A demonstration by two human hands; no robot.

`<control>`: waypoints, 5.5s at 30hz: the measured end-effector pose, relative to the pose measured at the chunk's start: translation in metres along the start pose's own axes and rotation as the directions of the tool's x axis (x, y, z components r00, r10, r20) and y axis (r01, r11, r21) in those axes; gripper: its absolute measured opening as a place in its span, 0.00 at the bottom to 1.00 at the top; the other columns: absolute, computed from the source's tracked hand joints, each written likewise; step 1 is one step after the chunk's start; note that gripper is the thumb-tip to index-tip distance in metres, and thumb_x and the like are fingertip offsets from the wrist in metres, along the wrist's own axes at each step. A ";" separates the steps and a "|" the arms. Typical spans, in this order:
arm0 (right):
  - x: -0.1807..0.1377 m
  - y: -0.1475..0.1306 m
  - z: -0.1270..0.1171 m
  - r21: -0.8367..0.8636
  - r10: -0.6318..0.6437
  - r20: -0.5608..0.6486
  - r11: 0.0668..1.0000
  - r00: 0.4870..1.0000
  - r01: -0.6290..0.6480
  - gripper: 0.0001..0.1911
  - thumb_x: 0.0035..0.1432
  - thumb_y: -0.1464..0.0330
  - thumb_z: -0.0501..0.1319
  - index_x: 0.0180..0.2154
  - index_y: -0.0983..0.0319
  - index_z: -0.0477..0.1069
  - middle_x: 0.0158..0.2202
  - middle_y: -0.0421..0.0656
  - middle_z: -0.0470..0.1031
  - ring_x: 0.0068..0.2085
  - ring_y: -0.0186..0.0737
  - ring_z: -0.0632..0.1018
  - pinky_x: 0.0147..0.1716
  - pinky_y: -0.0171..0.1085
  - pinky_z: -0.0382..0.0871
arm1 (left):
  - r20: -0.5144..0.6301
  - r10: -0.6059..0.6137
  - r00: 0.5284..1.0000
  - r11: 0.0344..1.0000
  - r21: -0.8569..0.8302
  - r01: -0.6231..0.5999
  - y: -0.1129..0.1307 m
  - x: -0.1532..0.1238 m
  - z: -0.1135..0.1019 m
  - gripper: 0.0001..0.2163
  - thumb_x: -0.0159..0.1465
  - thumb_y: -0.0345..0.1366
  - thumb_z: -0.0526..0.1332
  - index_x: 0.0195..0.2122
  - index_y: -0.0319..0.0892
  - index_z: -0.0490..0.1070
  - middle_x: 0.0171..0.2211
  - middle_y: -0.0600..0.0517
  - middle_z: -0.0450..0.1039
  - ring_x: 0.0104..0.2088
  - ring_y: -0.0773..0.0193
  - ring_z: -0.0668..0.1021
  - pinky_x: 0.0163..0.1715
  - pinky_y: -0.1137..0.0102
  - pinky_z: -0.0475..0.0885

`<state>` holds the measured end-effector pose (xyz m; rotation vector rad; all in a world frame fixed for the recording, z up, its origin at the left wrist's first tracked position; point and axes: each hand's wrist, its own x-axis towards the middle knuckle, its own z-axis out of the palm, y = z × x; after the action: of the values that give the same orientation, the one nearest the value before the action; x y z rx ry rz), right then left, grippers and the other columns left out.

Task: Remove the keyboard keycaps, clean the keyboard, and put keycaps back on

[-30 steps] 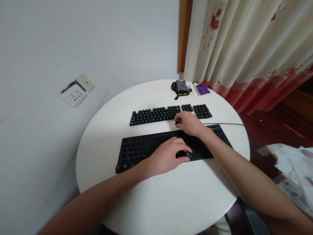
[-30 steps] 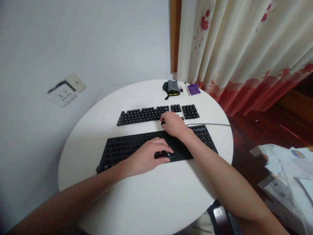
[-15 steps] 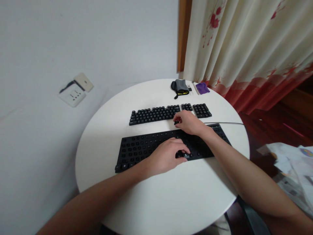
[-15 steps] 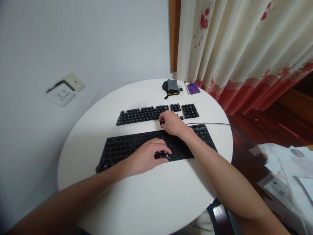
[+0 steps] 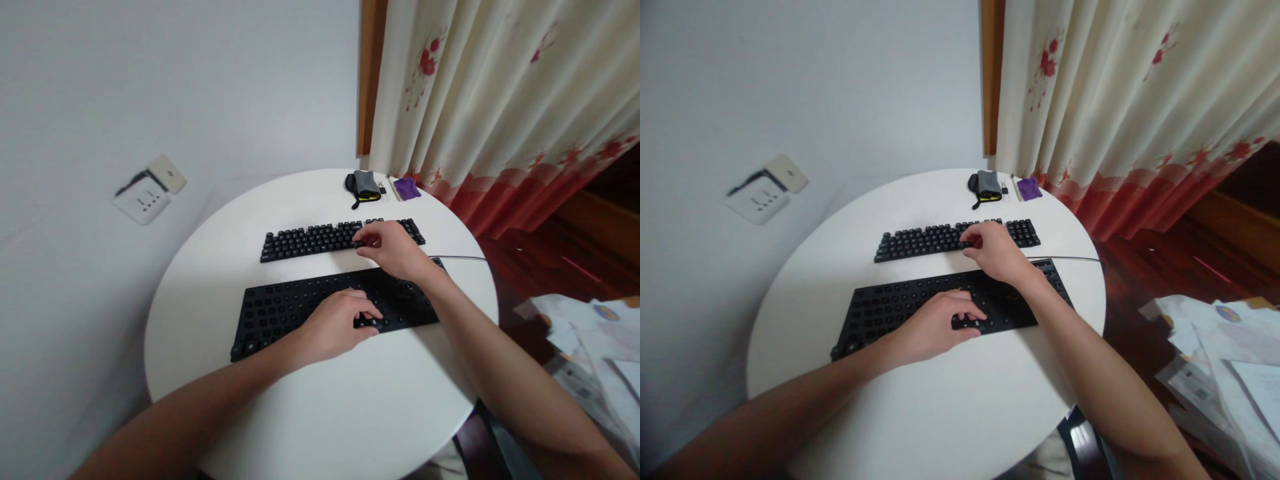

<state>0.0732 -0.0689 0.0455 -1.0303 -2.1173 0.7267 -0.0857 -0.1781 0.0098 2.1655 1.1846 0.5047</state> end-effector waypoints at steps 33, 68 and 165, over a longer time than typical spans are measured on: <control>-0.154 0.010 0.024 -0.074 -0.112 -0.100 0.992 0.989 0.104 0.07 0.63 0.74 0.60 0.40 0.58 0.75 0.40 0.46 0.78 0.43 0.45 0.75 0.42 0.46 0.71 | -0.062 0.063 0.996 0.994 0.097 -0.056 0.003 -0.004 0.007 0.09 0.62 0.33 0.66 0.44 0.45 0.79 0.39 0.51 0.77 0.40 0.60 0.77 0.42 0.67 0.71; -0.153 0.011 0.023 -0.048 -0.052 -0.122 0.998 0.991 0.047 0.04 0.62 0.70 0.63 0.38 0.57 0.76 0.40 0.46 0.78 0.44 0.48 0.76 0.43 0.49 0.72 | -0.058 0.055 0.997 0.997 0.060 -0.051 0.004 -0.006 0.006 0.08 0.63 0.33 0.65 0.43 0.46 0.80 0.37 0.51 0.76 0.39 0.61 0.77 0.38 0.69 0.70; -0.155 0.010 0.020 -0.038 0.071 -0.482 0.994 0.873 -0.102 0.09 0.66 0.69 0.56 0.38 0.59 0.76 0.38 0.46 0.74 0.41 0.45 0.75 0.42 0.46 0.69 | -0.091 0.169 0.981 0.969 0.195 -0.149 0.006 -0.002 -0.013 0.19 0.61 0.19 0.53 0.38 0.45 0.81 0.40 0.50 0.75 0.42 0.61 0.74 0.45 0.66 0.71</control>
<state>0.1352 -0.1949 -0.0240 -1.2032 -1.6762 0.3899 -0.0902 -0.1781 0.0233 2.4356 1.1602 0.6055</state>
